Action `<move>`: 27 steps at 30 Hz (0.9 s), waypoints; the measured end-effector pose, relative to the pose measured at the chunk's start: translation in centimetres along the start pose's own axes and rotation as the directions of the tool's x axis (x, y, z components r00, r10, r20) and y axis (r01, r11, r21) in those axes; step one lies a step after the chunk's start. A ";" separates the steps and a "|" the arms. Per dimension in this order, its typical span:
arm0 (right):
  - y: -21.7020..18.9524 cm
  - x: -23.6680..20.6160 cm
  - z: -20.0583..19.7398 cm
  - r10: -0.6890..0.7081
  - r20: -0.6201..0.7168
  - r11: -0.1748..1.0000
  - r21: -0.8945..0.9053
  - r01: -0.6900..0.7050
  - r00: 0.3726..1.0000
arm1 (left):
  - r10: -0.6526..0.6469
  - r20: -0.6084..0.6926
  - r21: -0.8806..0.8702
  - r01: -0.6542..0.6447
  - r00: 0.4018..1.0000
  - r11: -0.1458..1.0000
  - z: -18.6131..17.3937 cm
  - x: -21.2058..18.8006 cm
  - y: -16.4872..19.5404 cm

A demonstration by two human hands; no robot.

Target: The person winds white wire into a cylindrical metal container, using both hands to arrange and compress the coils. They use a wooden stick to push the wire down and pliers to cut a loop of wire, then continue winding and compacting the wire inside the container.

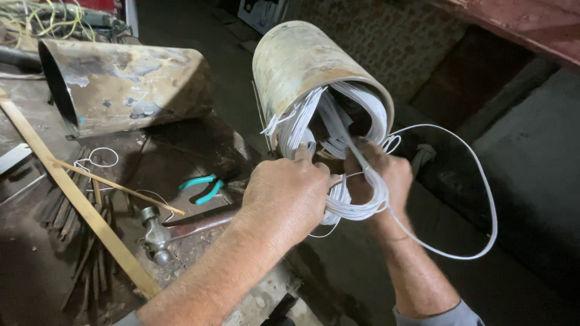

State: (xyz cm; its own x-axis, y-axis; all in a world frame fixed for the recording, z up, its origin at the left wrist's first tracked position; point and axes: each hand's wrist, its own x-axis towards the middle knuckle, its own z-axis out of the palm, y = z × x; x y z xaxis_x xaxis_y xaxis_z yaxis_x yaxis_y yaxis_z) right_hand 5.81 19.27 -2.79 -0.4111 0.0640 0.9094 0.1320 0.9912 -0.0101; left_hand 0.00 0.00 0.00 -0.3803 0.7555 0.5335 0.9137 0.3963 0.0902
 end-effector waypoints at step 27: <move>2.4 -1.7 0.5 -0.086 0.200 0.960 -0.246 0.135 0.976 | 0.050 -0.049 0.072 -0.046 0.998 0.996 4.1 0.5 -1.7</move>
State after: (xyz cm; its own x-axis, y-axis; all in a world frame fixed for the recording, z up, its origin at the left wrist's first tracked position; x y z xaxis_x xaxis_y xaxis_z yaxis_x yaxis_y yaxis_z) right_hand 6.38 21.65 -4.60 -0.5932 0.0003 0.8051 0.2927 0.9316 0.2153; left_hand -2.33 1.85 -3.32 -0.3266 0.7476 0.5783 0.9176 0.3975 0.0043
